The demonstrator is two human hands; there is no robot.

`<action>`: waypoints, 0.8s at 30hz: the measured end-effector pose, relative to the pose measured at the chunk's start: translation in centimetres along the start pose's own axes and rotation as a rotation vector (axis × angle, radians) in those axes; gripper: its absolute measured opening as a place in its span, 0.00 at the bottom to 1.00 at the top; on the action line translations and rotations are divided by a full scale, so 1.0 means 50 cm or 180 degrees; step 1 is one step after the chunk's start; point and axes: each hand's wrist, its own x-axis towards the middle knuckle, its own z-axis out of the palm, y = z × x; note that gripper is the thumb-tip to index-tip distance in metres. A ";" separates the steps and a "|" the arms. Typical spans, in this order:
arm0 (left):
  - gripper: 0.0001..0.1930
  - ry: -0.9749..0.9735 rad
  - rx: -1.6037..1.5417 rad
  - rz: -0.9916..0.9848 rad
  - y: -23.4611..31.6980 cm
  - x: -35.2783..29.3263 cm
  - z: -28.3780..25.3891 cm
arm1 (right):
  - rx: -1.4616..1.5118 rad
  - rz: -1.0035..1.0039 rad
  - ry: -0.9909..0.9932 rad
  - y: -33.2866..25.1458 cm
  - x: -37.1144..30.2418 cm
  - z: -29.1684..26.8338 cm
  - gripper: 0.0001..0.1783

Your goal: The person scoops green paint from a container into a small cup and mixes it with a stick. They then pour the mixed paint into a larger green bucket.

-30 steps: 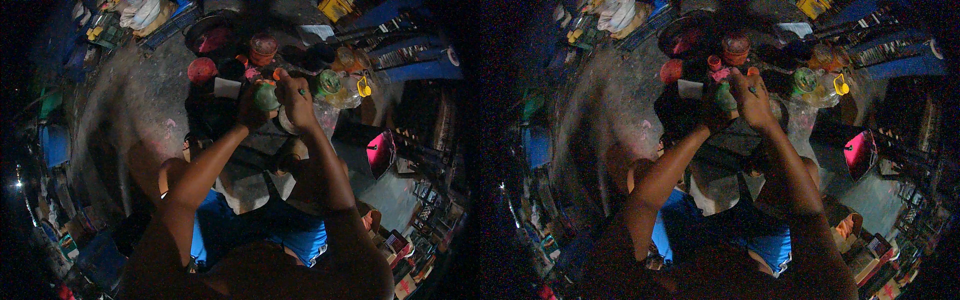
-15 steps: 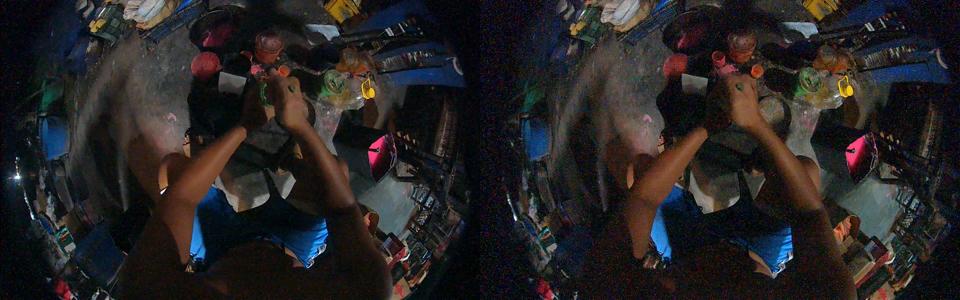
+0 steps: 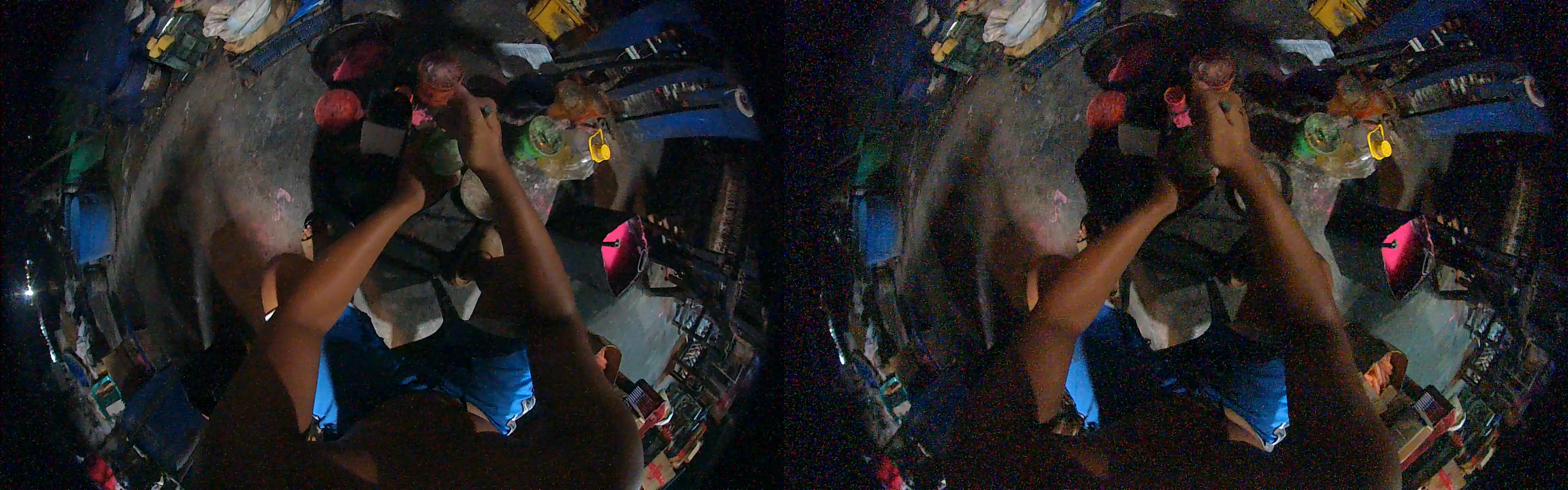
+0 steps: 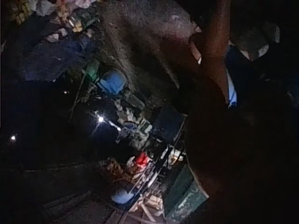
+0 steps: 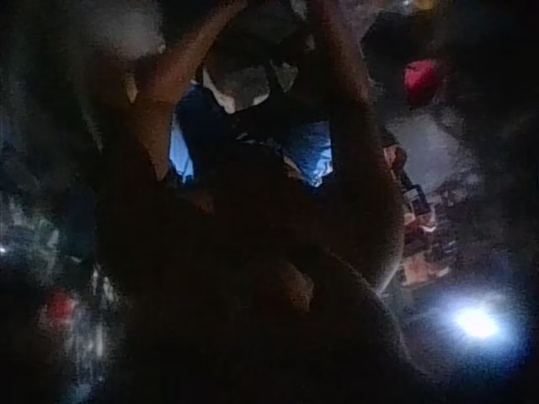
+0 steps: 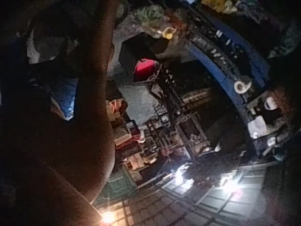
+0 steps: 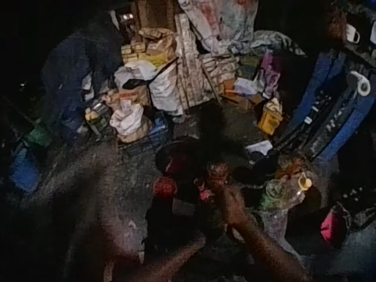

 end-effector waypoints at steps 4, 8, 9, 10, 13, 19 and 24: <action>0.31 0.0064 0.0944 0.0296 0.001 -0.011 0.007 | 0.1117 0.0996 0.0034 -0.012 -0.012 -0.024 0.21; 0.33 -0.0369 0.2830 0.1189 0.031 -0.001 0.010 | 0.1452 0.1142 0.0060 -0.020 -0.038 -0.052 0.22; 0.35 -0.0378 0.2480 0.0863 0.028 0.004 0.008 | 0.1214 0.0973 -0.0007 -0.012 -0.048 -0.061 0.23; 0.36 -0.0349 0.2126 0.0547 0.028 0.009 0.008 | 0.1084 0.0947 -0.0050 -0.007 -0.056 -0.066 0.22; 0.40 -0.0042 0.0434 -0.0620 0.010 -0.003 -0.017 | 0.1094 0.1229 -0.0171 -0.067 -0.053 -0.063 0.22; 0.43 -0.0056 0.1579 0.0444 0.076 -0.005 0.025 | 0.0166 0.1000 -0.0594 -0.090 -0.069 -0.082 0.15; 0.43 -0.0013 0.2695 0.0969 0.094 -0.016 0.039 | 0.0109 0.0683 -0.0005 -0.047 -0.082 -0.073 0.20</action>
